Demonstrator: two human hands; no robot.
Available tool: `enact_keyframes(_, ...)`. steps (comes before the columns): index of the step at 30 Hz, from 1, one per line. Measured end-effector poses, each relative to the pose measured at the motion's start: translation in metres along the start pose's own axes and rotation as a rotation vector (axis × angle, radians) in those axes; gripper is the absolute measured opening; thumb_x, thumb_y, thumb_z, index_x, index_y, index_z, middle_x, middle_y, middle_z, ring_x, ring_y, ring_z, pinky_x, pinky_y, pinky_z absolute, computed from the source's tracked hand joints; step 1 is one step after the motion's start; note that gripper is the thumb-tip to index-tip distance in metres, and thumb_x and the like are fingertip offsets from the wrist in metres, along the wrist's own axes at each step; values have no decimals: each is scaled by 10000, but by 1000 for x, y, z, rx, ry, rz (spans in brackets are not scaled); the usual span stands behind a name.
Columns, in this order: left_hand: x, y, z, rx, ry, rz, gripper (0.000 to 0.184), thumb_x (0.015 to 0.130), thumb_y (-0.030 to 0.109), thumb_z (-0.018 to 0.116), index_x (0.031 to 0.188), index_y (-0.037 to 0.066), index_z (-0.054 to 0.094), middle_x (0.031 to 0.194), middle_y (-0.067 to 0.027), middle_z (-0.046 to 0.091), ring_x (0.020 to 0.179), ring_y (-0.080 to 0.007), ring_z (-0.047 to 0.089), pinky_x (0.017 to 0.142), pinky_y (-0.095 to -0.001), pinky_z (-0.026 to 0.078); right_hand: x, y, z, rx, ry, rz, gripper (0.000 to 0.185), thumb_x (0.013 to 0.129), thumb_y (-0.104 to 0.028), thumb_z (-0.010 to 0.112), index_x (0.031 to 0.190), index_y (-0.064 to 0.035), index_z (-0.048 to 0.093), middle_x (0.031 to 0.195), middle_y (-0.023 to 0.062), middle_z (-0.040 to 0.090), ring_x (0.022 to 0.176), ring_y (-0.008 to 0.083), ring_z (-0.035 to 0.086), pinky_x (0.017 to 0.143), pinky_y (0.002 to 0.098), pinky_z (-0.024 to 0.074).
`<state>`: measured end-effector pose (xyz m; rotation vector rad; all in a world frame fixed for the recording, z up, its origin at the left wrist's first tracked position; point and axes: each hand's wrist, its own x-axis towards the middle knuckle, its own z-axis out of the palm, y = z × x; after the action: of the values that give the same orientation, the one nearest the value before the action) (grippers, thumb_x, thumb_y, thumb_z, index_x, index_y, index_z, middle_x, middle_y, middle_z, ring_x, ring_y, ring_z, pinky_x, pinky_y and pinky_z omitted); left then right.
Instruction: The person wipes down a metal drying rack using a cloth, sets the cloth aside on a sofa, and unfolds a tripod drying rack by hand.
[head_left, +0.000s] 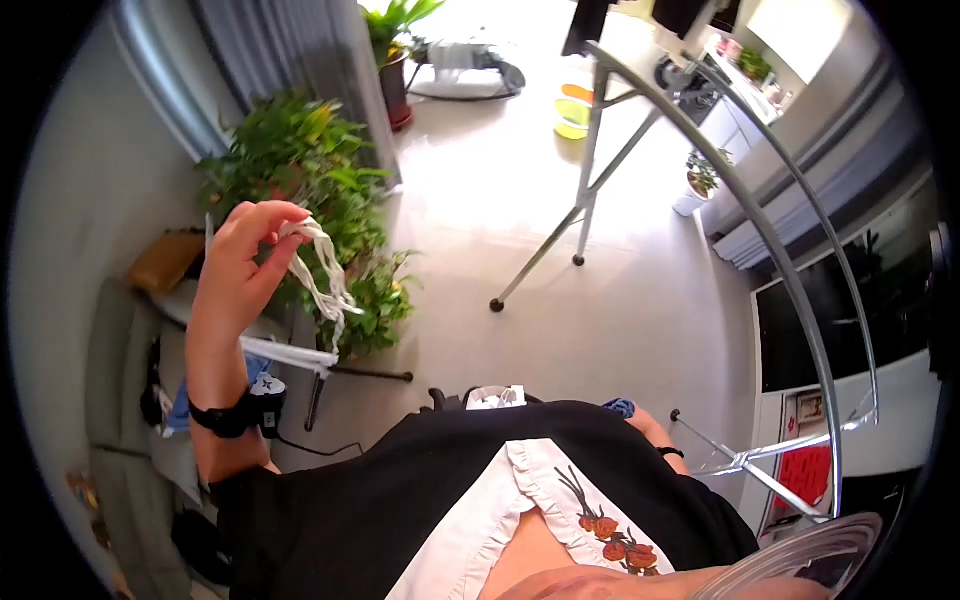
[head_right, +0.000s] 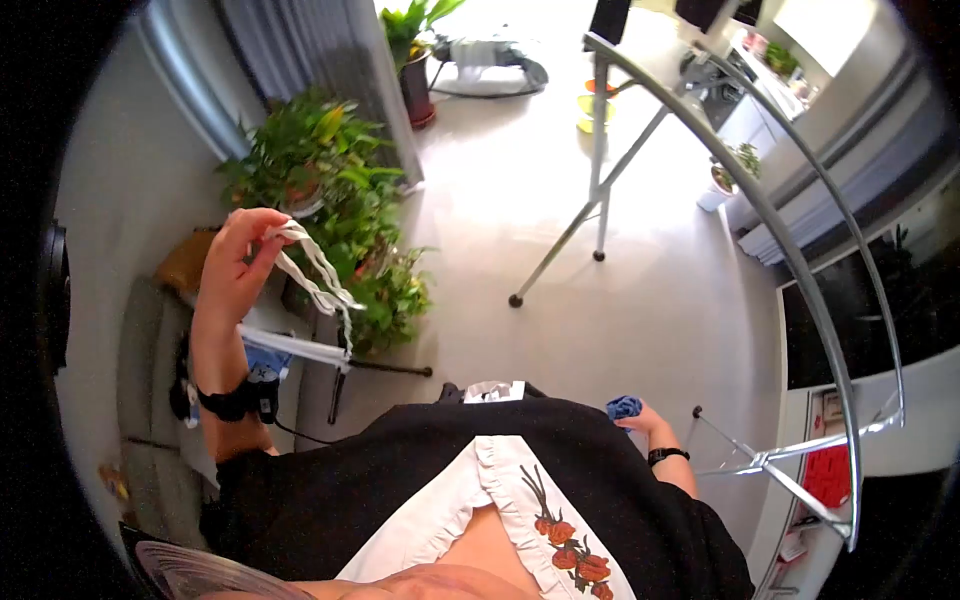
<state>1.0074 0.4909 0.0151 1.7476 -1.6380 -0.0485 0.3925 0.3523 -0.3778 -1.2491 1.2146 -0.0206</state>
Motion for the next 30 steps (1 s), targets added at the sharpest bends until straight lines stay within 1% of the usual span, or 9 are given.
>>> enact_keyframes(6,87,69,46,-216,-8,62,160,903,130,539,1033,56,597,801,-9,599,722,-75,534,630,-222,413,-19,127,-35,173,80,-5,477,602,-41,754,1047,-60,583,905,17,630,831,157,594,716,314,492)
enact_keyframes(11,158,127,91,-250,-34,322,232,926,166,513,1137,83,560,836,-15,619,762,-87,563,689,-221,448,-143,-8,-19,27,379,181,453,620,-63,742,1044,-63,586,901,8,627,815,157,589,705,308,478)
enact_keyframes(14,210,160,109,-95,-52,356,355,900,252,555,1229,124,512,1016,-70,632,916,-130,603,742,-249,492,-142,49,-29,212,381,196,458,613,-49,744,1043,-62,587,901,10,627,813,159,589,720,305,476)
enact_keyframes(16,253,169,129,-81,-11,459,380,917,304,537,1255,135,499,980,-50,642,780,-86,574,662,-220,455,-124,115,-35,375,376,201,467,604,-32,749,1042,-60,588,901,12,628,816,160,591,735,303,477)
enact_keyframes(18,267,236,136,98,93,435,360,901,341,518,1073,32,588,927,-76,647,881,-199,598,785,-283,482,-113,154,-38,539,363,206,477,594,-14,754,1040,-58,590,901,15,629,818,161,592,750,302,479)
enact_keyframes(22,353,286,197,-573,118,551,247,865,180,553,1065,34,570,871,-61,622,823,-163,591,733,-265,479,-138,127,-31,392,432,263,493,589,-10,763,1046,-55,582,918,37,632,836,175,597,756,326,487)
enact_keyframes(25,399,299,267,-611,37,726,184,861,110,530,1018,34,586,844,-72,620,783,-165,599,704,-280,495,-110,191,-37,354,417,492,521,593,-22,769,1071,-56,565,937,51,630,845,185,597,751,339,491)
enact_keyframes(28,386,323,310,-547,33,631,157,854,88,512,974,38,600,826,-91,619,765,-168,600,680,-284,493,-112,213,-35,413,411,449,527,593,-25,772,1075,-56,562,940,52,630,846,186,597,751,340,491)
enact_keyframes(30,396,332,329,-502,171,799,155,858,113,509,956,34,600,831,-97,615,765,-180,600,667,-287,489,-114,211,-34,441,414,416,530,593,-28,773,1078,-56,560,941,53,629,847,186,597,751,341,491)
